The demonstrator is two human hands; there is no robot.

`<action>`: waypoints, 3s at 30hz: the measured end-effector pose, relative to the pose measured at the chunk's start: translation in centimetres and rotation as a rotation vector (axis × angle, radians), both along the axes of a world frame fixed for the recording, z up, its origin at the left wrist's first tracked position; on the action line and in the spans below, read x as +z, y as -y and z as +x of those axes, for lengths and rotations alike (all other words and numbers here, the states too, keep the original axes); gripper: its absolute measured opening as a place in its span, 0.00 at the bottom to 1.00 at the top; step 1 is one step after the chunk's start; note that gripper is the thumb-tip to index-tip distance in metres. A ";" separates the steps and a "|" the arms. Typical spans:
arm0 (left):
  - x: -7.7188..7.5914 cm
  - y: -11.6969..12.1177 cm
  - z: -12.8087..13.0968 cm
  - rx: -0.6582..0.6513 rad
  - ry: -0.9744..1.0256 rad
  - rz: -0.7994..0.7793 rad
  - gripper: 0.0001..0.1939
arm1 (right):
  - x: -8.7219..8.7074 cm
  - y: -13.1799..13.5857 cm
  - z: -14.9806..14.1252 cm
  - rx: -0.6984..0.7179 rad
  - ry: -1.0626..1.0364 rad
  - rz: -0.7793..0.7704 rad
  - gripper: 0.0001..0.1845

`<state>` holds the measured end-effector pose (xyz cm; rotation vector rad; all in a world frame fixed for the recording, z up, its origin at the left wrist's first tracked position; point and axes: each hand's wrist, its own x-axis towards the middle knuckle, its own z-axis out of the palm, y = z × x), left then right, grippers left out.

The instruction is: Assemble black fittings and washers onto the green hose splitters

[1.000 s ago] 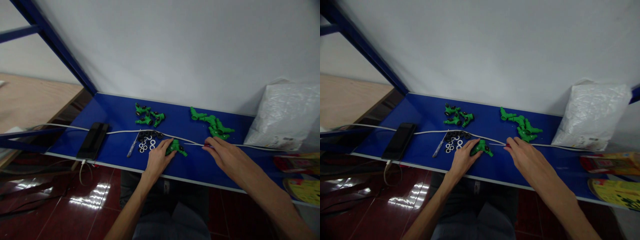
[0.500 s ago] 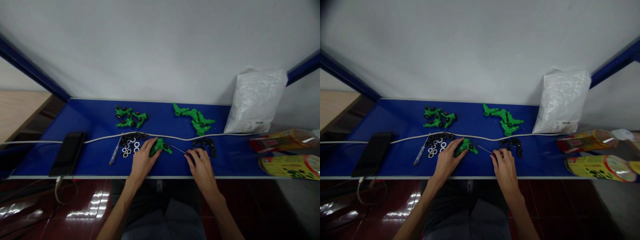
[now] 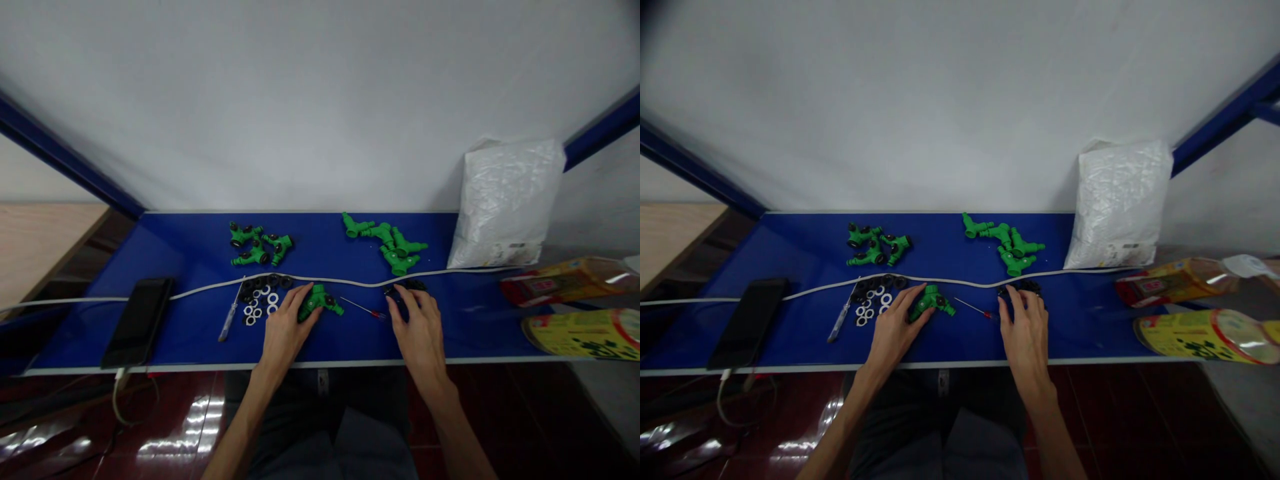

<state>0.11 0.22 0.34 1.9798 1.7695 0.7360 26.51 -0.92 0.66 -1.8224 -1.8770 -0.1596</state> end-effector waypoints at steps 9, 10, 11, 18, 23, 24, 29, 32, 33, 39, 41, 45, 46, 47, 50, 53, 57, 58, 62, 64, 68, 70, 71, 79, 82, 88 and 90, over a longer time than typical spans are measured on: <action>-0.2 0.0 0.0 -0.005 -0.002 0.012 0.24 | -0.5 1.3 5.1 -0.212 -0.047 0.081 0.24; -0.2 0.0 0.0 -0.006 -0.003 0.012 0.24 | -0.6 1.3 5.5 -0.207 -0.043 0.071 0.24; -0.2 0.0 0.0 -0.005 -0.006 0.012 0.24 | -0.8 1.3 5.7 -0.198 -0.038 0.061 0.24; -0.3 0.0 -0.1 -0.008 -0.002 0.005 0.25 | -2.0 0.2 5.2 -0.166 -0.012 0.010 0.24; -0.3 -0.1 -0.1 -0.006 -0.003 0.012 0.25 | -2.0 -0.2 4.9 -0.154 0.004 0.008 0.24; -0.3 -0.1 -0.1 -0.005 -0.003 0.018 0.25 | -2.0 -0.2 5.0 -0.155 0.007 0.011 0.24; -0.5 -0.1 -0.1 -0.002 0.008 0.022 0.25 | -1.6 -0.6 5.2 -0.143 0.017 0.044 0.24; -0.8 0.0 -0.2 -0.008 0.014 0.020 0.24 | -1.3 -1.1 4.5 -0.062 0.022 0.045 0.22; -0.9 0.0 -0.3 -0.009 0.013 0.022 0.24 | -1.2 -1.3 4.2 -0.029 0.026 0.036 0.21; -1.1 -0.1 -0.3 -0.011 0.016 0.039 0.24 | -1.2 -2.4 2.7 0.052 0.038 -0.033 0.17; -1.0 -0.1 -0.3 -0.008 0.012 0.023 0.24 | -1.1 -2.6 2.6 0.056 0.025 -0.046 0.17; -0.9 0.0 -0.3 -0.008 0.023 -0.002 0.24 | -0.7 -2.7 2.6 0.066 -0.032 -0.065 0.18; -0.9 0.0 -0.3 -0.011 0.030 -0.005 0.24 | -0.6 -2.7 2.6 0.069 -0.054 -0.068 0.18; -0.9 0.1 -0.3 -0.013 0.038 -0.005 0.24 | -0.4 -2.7 2.6 0.072 -0.080 -0.071 0.19; -1.0 0.1 -0.3 -0.012 0.054 -0.005 0.24 | -0.2 -2.8 2.6 0.079 -0.187 -0.072 0.21; -0.9 0.2 -0.2 -0.009 0.058 -0.005 0.24 | 0.3 -2.9 2.5 0.058 -0.351 -0.058 0.22; -0.6 0.3 -0.1 -0.009 0.060 -0.015 0.25 | 1.6 -2.5 1.4 0.004 -0.611 -0.067 0.24; -0.5 0.3 -0.1 -0.009 0.064 -0.013 0.26 | 1.9 -2.3 0.8 -0.002 -0.696 -0.091 0.26; -0.5 0.3 -0.1 -0.010 0.069 -0.006 0.26 | 3.1 -1.3 -1.7 -0.016 -1.186 -0.262 0.24; -0.6 0.3 -0.1 -0.013 0.067 -0.008 0.26 | 3.2 -0.8 -2.8 -0.005 -1.341 -0.309 0.22; -0.8 0.3 -0.1 -0.012 0.068 -0.008 0.26 | 3.0 -0.1 -4.4 0.052 -1.443 -0.345 0.18; -0.8 0.3 -0.1 -0.007 0.070 -0.004 0.25 | 2.8 0.1 -4.7 0.072 -1.463 -0.366 0.17; -0.7 0.3 -0.1 -0.008 0.071 -0.002 0.25 | 2.7 0.2 -4.8 0.076 -1.462 -0.372 0.17; -0.3 0.2 -0.1 0.009 0.063 -0.025 0.26 | 2.4 1.3 -4.8 0.096 -1.251 -0.360 0.18; -0.3 0.3 -0.1 0.014 0.068 -0.022 0.25 | 2.6 1.4 -5.2 0.133 -1.199 -0.326 0.18; -0.4 0.4 -0.1 0.035 0.082 -0.020 0.22 | 2.9 1.5 -6.0 0.211 -1.171 -0.284 0.15; -0.5 0.4 -0.1 0.037 0.086 -0.021 0.20 | 2.9 1.6 -6.1 0.227 -1.152 -0.286 0.13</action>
